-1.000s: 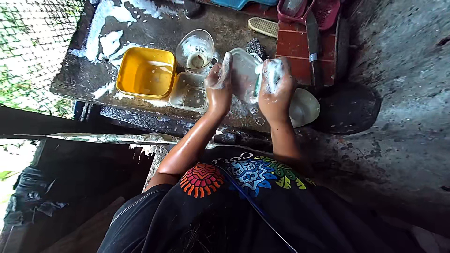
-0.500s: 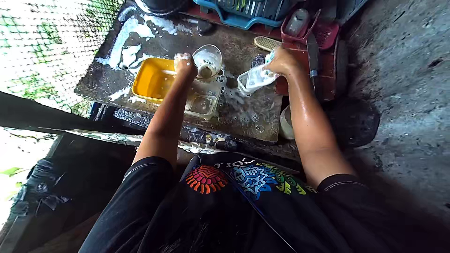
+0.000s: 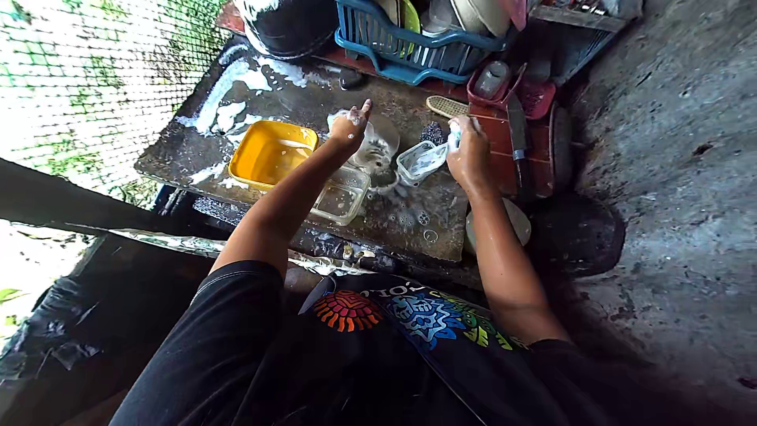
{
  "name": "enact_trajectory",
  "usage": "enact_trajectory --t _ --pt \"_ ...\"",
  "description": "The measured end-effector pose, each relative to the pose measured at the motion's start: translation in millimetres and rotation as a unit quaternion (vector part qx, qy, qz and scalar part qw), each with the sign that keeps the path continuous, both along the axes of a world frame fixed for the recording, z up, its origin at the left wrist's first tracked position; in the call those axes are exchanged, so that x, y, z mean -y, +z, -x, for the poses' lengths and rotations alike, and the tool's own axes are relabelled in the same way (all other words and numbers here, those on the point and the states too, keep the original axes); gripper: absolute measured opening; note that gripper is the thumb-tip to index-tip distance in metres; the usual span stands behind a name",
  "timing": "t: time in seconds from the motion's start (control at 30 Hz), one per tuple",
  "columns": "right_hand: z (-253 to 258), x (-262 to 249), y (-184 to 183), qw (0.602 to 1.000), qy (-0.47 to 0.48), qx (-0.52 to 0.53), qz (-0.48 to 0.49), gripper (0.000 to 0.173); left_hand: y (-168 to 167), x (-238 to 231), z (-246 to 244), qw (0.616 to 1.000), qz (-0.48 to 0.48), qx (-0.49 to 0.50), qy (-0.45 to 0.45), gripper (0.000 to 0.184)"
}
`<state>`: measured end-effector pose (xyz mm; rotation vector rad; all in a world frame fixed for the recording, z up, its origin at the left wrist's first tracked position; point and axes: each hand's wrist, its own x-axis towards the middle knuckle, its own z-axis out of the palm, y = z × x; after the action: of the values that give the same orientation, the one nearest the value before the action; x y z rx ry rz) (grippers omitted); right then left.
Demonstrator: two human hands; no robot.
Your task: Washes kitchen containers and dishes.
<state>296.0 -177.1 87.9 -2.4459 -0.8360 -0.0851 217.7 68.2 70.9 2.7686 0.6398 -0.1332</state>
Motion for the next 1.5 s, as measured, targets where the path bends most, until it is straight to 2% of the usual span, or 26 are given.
enact_trajectory --t 0.07,0.13,0.2,0.27,0.33,0.4,0.47,0.53,0.6,0.63,0.67,0.7,0.73,0.77,0.83,0.9,0.97,1.03,1.1,1.17,1.27,1.33,1.4,1.47,1.5 --pt "10 17 5 0.997 0.034 -0.069 -0.01 0.032 5 -3 8 0.999 -0.016 0.044 -0.003 0.065" --pt "20 33 0 0.985 0.061 -0.162 -0.022 0.032 6 -12 21 0.988 -0.001 0.15 0.026 0.055" --pt "32 39 -8 0.976 0.057 -0.192 -0.084 0.032 6 -20 30 0.942 0.094 0.312 0.08 0.044" --pt "44 33 -10 0.968 0.037 -0.203 -0.142 0.033 14 -21 36 0.849 0.269 0.432 0.141 0.049" --pt "53 24 -12 0.953 0.045 -0.224 -0.198 0.03 20 -7 46 0.716 0.467 0.48 0.196 0.049" --pt "67 13 -7 0.926 0.055 -0.248 -0.278 0.024 17 12 55 0.603 0.604 0.474 0.218 0.023" --pt "81 -2 -1 0.881 0.068 -0.284 -0.372 0.019 11 28 64 0.562 0.675 0.435 0.2 0.015" --pt "95 -14 9 0.854 0.122 -0.273 -0.425 0.022 6 45 74 0.564 0.708 0.396 0.156 0.016" --pt "104 -21 16 0.884 0.219 -0.161 -0.381 0.02 3 66 83 0.573 0.724 0.363 0.128 0.024" --pt "104 -23 15 0.898 0.271 -0.113 -0.327 0.031 3 77 89 0.561 0.74 0.35 0.12 0.026" --pt "106 -24 16 0.919 0.296 -0.079 -0.249 0.053 4 88 94 0.544 0.758 0.339 0.124 0.026" --pt "108 -23 20 0.935 0.308 -0.058 -0.165 0.068 6 97 98 0.523 0.774 0.329 0.138 0.028" --pt "111 -22 24 0.948 0.305 -0.028 -0.088 0.072 6 102 100 0.506 0.789 0.318 0.143 0.034" --pt "115 -20 29 0.96 0.281 0.017 -0.016 0.068 4 104 100 0.509 0.791 0.307 0.145 0.035" --pt "119 -19 38 0.975 0.192 0.091 0.071 0.055 3 107 97 0.557 0.764 0.306 0.11 0.03" --pt "117 -26 35 0.985 0.116 0.102 0.073 0.057 11 112 93 0.594 0.736 0.321 0.049 0.041" --pt "121 -29 29 0.988 0.142 0.056 0.001 0.06 19 121 89 0.623 0.681 0.384 0.042 0.044" --pt "129 -21 31 0.971 0.239 -0.014 0.025 0.067 14 117 83 0.624 0.629 0.456 0.083 0.046" --pt "130 -9 25 0.945 0.307 0.022 0.115 0.069 12 107 85 0.616 0.605 0.483 0.148 0.042" --pt "124 -4 28 0.935 0.285 0.087 0.193 0.069 20 107 88 0.581 0.629 0.489 0.168 0.036" --pt "111 -13 32 0.947 0.221 0.116 0.203 0.078 29 123 92 0.582 0.657 0.454 0.152 0.043" --pt "114 -21 28 0.957 0.213 0.093 0.172 0.074 28 128 91 0.555 0.689 0.445 0.138 0.044" --pt "124 -18 30 0.952 0.228 0.134 0.153 0.052 35 127 93 0.532 0.71 0.423 0.186 0.038" --pt "118 -9 26 0.924 0.315 0.202 0.079 0.023 38 116 102 0.556 0.712 0.392 0.176 0.038" --pt "112 -5 27 0.914 0.35 0.198 0.049 0.021 38 109 106 0.574 0.711 0.378 0.151 0.038"
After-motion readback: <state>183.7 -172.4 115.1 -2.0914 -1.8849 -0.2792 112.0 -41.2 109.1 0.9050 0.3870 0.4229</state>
